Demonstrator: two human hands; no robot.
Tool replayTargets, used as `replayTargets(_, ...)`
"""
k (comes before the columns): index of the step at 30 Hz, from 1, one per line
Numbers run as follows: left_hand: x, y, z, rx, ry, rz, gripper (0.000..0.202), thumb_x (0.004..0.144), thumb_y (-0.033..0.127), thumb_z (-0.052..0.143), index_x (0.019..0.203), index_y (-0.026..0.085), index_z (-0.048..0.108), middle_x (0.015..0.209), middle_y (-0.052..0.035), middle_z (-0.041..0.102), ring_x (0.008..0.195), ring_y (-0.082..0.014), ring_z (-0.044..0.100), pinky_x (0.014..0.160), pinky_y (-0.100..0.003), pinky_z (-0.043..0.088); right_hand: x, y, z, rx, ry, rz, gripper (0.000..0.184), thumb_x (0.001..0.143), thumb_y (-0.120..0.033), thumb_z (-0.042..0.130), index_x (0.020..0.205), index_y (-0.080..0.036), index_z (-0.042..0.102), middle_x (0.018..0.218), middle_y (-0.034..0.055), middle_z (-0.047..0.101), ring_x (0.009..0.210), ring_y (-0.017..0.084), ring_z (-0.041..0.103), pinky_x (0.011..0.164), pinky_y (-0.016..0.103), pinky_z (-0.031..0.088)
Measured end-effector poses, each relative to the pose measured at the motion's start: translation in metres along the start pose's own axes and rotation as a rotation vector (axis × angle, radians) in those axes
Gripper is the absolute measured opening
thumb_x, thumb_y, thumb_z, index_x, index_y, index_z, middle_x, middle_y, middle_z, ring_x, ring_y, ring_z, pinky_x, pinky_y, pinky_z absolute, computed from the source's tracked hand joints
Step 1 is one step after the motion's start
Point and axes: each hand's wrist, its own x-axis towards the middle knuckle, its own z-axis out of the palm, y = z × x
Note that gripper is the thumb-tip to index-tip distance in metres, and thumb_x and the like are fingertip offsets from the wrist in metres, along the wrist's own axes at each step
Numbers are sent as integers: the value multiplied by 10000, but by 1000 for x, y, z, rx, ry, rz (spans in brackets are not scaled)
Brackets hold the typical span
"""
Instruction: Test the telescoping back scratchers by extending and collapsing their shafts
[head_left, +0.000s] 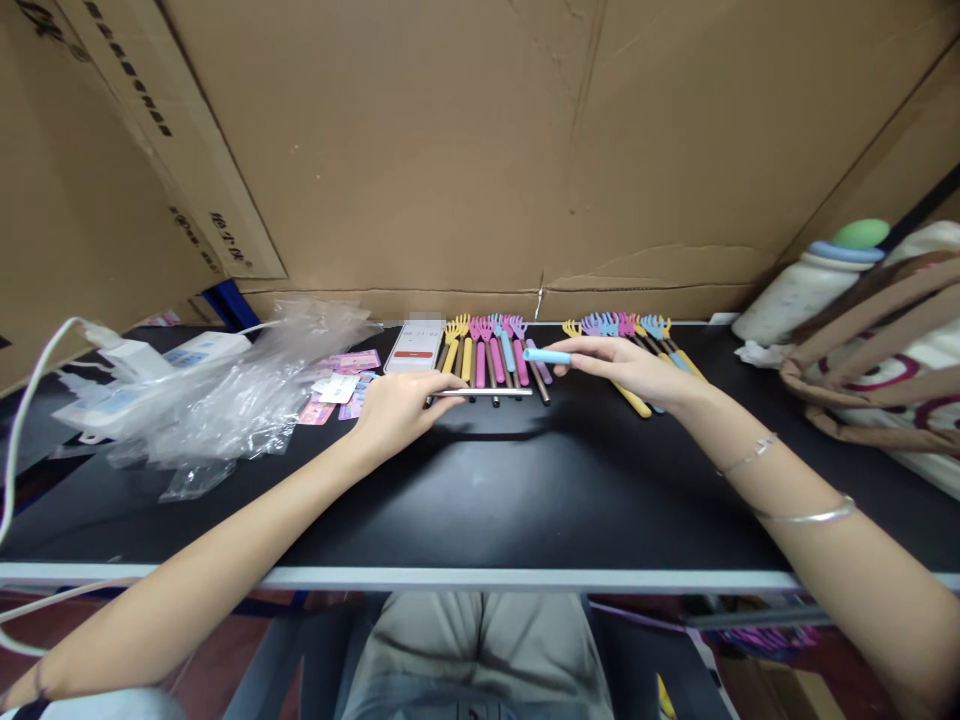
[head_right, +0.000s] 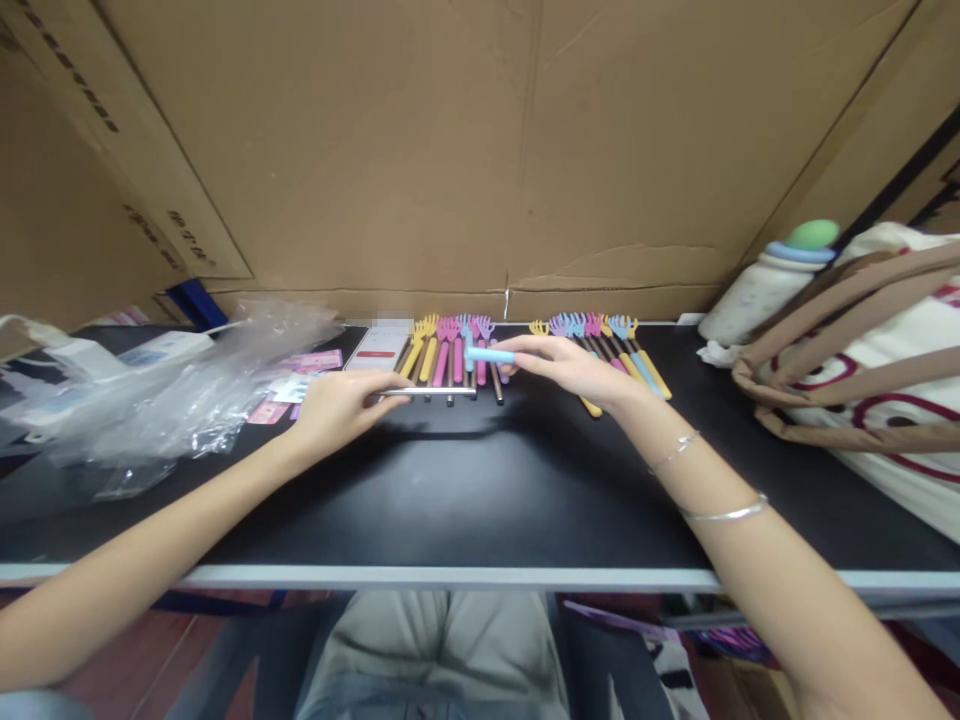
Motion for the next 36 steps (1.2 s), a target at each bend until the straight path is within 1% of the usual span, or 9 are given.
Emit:
replayTargets(3, 0, 0, -1, 9, 2, -2, 207, 903, 406, 525, 921, 267, 676, 854, 39, 723, 663, -123, 627, 532, -215, 344, -1, -1, -4, -100, -127, 16, 375, 875, -508, 476, 1080, -235, 632, 1047, 42, 665, 1032, 198, 580, 966, 365, 416)
replayTargets(5, 0, -1, -1, 16, 1, 3, 202, 900, 407, 530, 924, 268, 673, 849, 41, 721, 661, -121, 627, 533, -215, 346, -3, -1, -7, -146, -185, 26, 362, 876, -502, 473, 1077, -242, 622, 1043, 37, 664, 1018, 195, 582, 946, 359, 428)
replayTargets(9, 0, -3, 1, 29, -4, 30, 195, 897, 404, 537, 944, 279, 679, 878, 41, 720, 685, -122, 632, 541, -216, 356, -6, -2, -12, -229, -209, 14, 341, 856, -483, 508, 1066, -239, 621, 1077, 45, 653, 1005, 196, 579, 901, 340, 441)
replayTargets(13, 0, -4, 2, 37, 4, 36, 196, 895, 407, 541, 950, 287, 687, 881, 38, 720, 700, -126, 633, 533, -215, 347, -7, 0, -14, -256, -224, 3, 326, 839, -467, 535, 1055, -241, 630, 1053, 35, 657, 968, 188, 587, 866, 324, 446)
replayTargets(19, 0, -1, 0, 39, 2, 16, 176, 886, 395, 558, 944, 292, 689, 861, 44, 722, 694, -128, 628, 539, -216, 338, -6, 3, -14, -177, -320, 18, 323, 870, -437, 494, 1080, -231, 627, 903, 11, 675, 869, 151, 608, 809, 285, 453)
replayTargets(27, 0, 0, -1, 32, -11, -3, 188, 890, 403, 546, 927, 290, 692, 859, 50, 725, 697, -120, 630, 565, -209, 338, -4, 8, -17, -168, -241, 52, 397, 833, -518, 534, 1056, -200, 613, 886, 44, 685, 869, 184, 608, 813, 317, 435)
replayTargets(31, 0, 0, -1, 44, -22, -7, 175, 884, 396, 558, 929, 295, 693, 852, 58, 725, 700, -118, 635, 565, -211, 338, -4, 10, -17, -136, -233, 44, 396, 830, -520, 544, 1054, -199, 603, 880, 44, 683, 859, 183, 606, 799, 317, 431)
replayTargets(36, 1, -1, -1, 46, -33, -16, 172, 881, 395, 564, 936, 291, 690, 853, 61, 722, 693, -115, 633, 561, -211, 337, -4, 7, -14, -137, -216, 54, 404, 815, -526, 555, 1040, -195, 607, 871, 52, 686, 848, 191, 608, 794, 330, 434)
